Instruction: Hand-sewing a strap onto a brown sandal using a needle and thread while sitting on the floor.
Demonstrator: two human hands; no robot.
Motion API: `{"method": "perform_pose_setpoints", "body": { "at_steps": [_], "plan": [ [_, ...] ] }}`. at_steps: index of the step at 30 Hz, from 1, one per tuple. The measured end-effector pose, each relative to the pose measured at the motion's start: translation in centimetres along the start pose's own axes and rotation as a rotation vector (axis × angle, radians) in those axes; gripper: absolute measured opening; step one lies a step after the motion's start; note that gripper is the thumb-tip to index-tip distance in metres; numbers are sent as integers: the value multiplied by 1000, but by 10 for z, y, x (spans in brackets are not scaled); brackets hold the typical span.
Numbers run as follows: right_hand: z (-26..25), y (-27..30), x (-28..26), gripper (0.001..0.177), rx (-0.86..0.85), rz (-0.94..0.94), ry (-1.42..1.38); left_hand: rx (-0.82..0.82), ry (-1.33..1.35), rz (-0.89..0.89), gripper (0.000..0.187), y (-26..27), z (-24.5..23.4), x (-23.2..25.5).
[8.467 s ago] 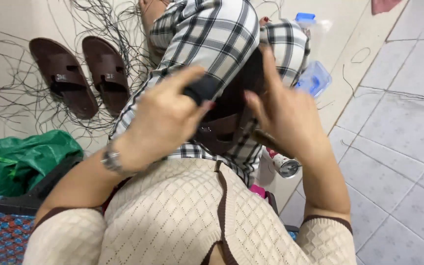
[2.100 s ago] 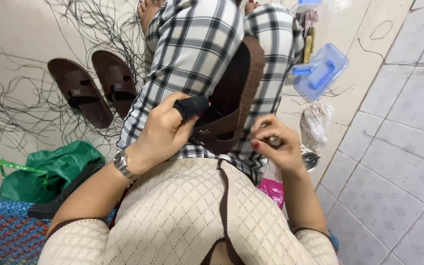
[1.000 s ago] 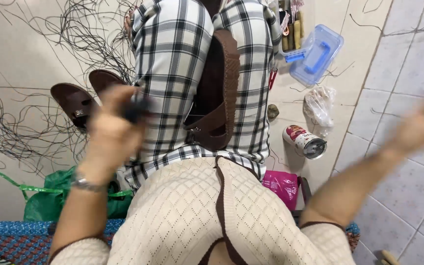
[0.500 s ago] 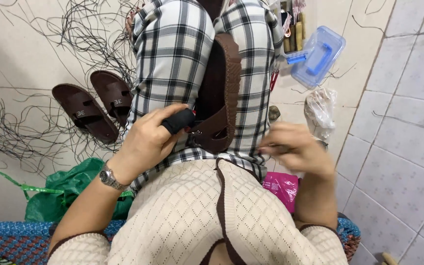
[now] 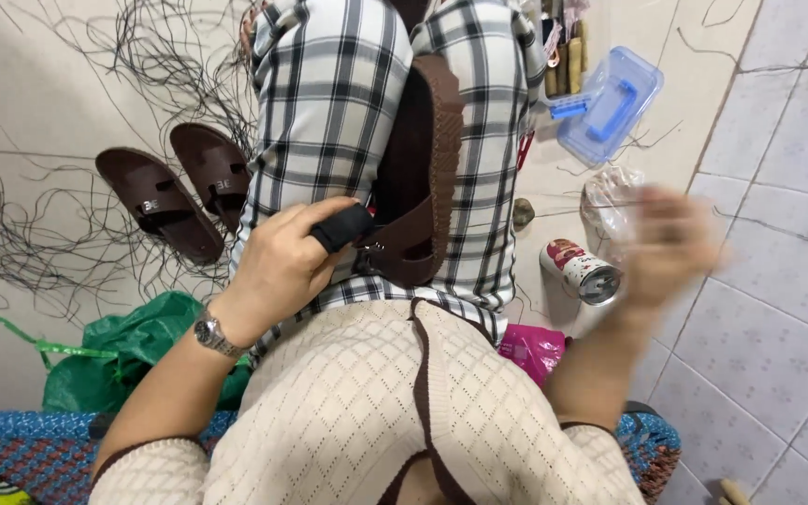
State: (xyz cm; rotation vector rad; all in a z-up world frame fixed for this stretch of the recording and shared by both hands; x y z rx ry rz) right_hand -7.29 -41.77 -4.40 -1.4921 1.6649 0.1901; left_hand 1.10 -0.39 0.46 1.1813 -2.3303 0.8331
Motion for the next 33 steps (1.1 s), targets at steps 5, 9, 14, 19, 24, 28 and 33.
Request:
{"method": "perform_pose_setpoints", "body": {
  "at_steps": [5,9,14,19,24,28,33],
  "plan": [
    [-48,-49,-34,61,81,-225,688,-84,120,-157,16,-11,-7,1],
    [55,-15,-101,79,-412,239,-201,-144,-2,-220,30,-1,-7,-10],
    [81,-5,-136,10,-458,-44,-166,-672,156,-708,52,2,-28,-7],
    [96,-2,-102,6,-632,225,-747,-801,725,-720,25,35,-13,-27],
    [110,-7,-88,6,-469,403,-609,-234,1458,-462,14,-1,10,2],
    [113,-15,-93,6,-365,486,-573,49,292,2,36,-22,-8,-11],
    [133,-11,-104,9,-202,485,-603,-67,-203,117,61,38,-9,-14]
  ]
}}
Point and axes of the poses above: each hand's wrist, its own y-axis away from the middle knuckle, its own z-axis out of the palm, x = y × z, the point moved 3 cm from there along -y, towards the middle knuckle, and after that the axes turned 10 degrees about x, right-handed, at the moved point
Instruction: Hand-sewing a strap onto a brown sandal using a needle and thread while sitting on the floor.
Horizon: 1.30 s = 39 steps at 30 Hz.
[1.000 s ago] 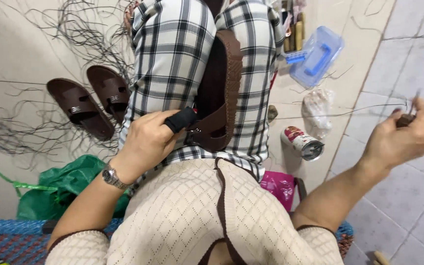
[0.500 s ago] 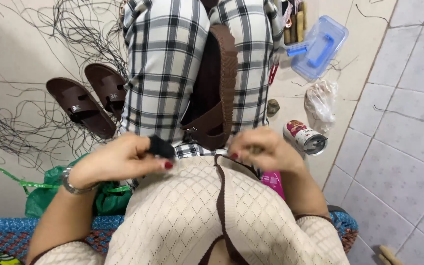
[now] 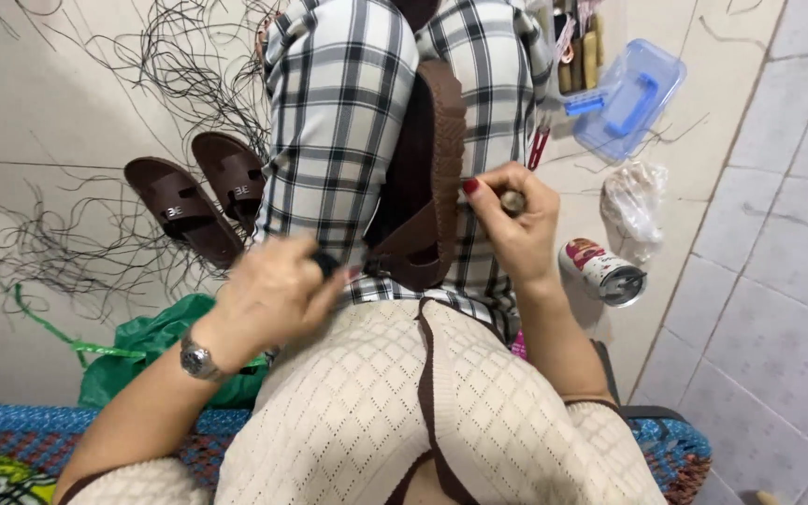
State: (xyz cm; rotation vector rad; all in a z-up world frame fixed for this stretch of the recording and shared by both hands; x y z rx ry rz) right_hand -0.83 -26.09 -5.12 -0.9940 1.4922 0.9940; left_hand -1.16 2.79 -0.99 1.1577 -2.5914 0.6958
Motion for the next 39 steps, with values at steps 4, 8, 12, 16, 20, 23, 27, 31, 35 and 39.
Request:
{"method": "perform_pose_setpoints", "body": {
  "at_steps": [4,8,12,16,20,23,27,31,35,39],
  "plan": [
    [4,-6,13,7,25,-31,-95,-500,791,-377,48,16,3,13],
    [-76,-27,33,6,119,253,-192,-468,1029,-1024,9,143,10,-119],
    [-173,-22,171,25,80,62,808,21,119,-1036,28,164,-48,-194],
    [-199,15,281,42,-327,606,1296,-156,-534,-587,36,165,-54,-181],
    [-186,28,358,42,-367,607,1387,-233,-389,-758,39,141,-36,-162],
    [-187,33,369,56,-337,662,1249,-230,-462,-663,36,121,-40,-147],
    [-196,30,310,61,-401,663,1116,-141,-449,-609,37,65,-59,-100],
    [-154,-1,109,43,-113,389,905,96,77,-445,27,-17,-57,-31],
    [-75,12,-53,54,-541,-238,557,-67,592,-390,19,-56,-22,24],
    [-37,18,-72,37,-625,-539,926,-203,447,-445,47,-52,14,26]
  ]
}}
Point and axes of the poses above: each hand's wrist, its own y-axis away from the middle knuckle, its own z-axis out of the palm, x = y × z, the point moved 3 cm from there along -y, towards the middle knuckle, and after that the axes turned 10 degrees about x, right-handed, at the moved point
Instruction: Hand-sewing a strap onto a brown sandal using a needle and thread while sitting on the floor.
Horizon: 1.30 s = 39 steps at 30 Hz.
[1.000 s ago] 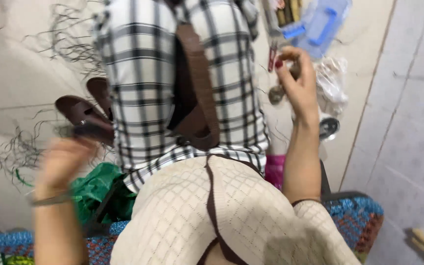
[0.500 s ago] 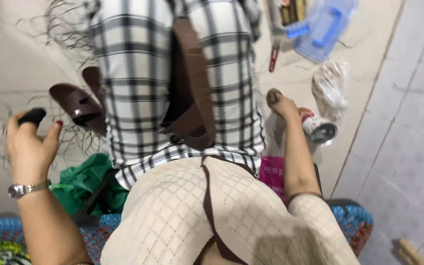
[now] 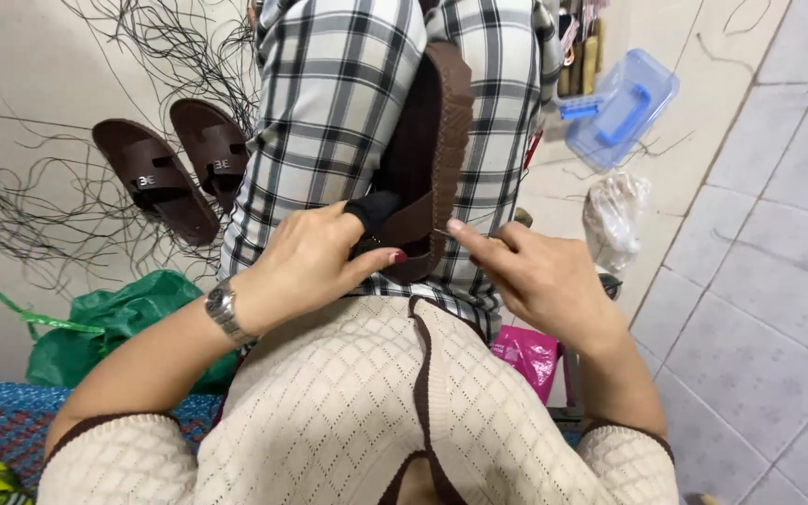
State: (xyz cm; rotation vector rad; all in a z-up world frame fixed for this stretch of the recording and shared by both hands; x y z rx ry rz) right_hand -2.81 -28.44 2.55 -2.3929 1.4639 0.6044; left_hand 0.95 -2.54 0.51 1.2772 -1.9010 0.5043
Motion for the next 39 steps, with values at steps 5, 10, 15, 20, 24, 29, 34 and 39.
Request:
{"method": "perform_pose_setpoints", "body": {
  "at_steps": [5,10,15,20,24,29,34,39],
  "plan": [
    [0,-13,-5,42,-89,-11,161,1,-12,-69,47,-8,0,-3],
    [-2,-19,-5,45,-172,21,128,10,32,-58,50,-8,2,-13],
    [-9,-27,-19,47,-227,58,187,-22,35,-48,50,-6,10,-20],
    [-17,-34,-44,52,-257,77,522,136,101,317,28,-4,36,-4],
    [-8,-37,-44,58,-457,157,562,311,-36,533,17,11,79,-7],
    [-4,-38,-31,38,-86,19,307,419,-10,631,14,11,85,-4],
    [6,-40,-24,31,0,64,98,396,58,617,13,10,80,-8],
    [-11,-58,-47,43,-53,129,32,131,166,404,10,14,20,-33]
  ]
}}
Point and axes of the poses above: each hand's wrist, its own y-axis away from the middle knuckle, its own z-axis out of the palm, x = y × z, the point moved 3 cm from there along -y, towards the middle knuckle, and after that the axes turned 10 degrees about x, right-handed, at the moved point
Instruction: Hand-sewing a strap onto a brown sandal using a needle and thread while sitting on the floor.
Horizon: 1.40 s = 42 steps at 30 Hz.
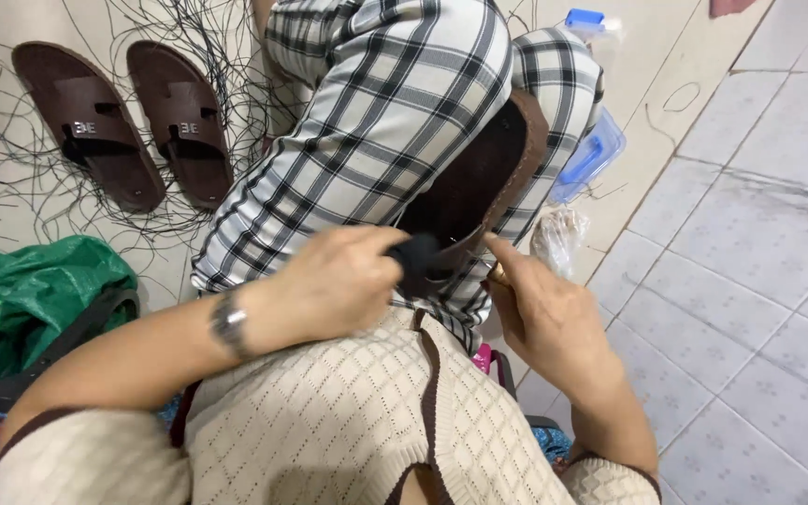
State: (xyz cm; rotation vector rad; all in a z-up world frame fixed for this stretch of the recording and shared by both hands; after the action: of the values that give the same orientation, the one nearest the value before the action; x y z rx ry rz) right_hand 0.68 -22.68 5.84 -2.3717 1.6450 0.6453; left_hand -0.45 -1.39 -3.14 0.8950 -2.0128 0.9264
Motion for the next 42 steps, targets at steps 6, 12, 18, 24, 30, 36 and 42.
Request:
{"method": "perform_pose_setpoints", "body": {
  "at_steps": [6,12,18,24,30,36,42],
  "plan": [
    [-5,-22,-14,83,-384,-140,359,7,-656,38,31,-17,-54,7],
    [11,-2,11,63,-315,-191,229,-263,1098,-572,36,-25,-36,-2],
    [30,16,23,57,-28,-210,201,-136,292,-490,16,-46,-28,-4],
    [17,15,11,62,3,-167,183,-301,40,-395,8,-49,-7,-14],
    [-43,70,37,43,-131,178,318,-55,256,-354,11,-42,-24,3],
    [14,72,63,15,150,48,-453,250,45,-336,6,-29,-44,5],
    [35,41,37,11,305,-154,-612,210,96,-334,7,-36,-41,13]
  ]
}}
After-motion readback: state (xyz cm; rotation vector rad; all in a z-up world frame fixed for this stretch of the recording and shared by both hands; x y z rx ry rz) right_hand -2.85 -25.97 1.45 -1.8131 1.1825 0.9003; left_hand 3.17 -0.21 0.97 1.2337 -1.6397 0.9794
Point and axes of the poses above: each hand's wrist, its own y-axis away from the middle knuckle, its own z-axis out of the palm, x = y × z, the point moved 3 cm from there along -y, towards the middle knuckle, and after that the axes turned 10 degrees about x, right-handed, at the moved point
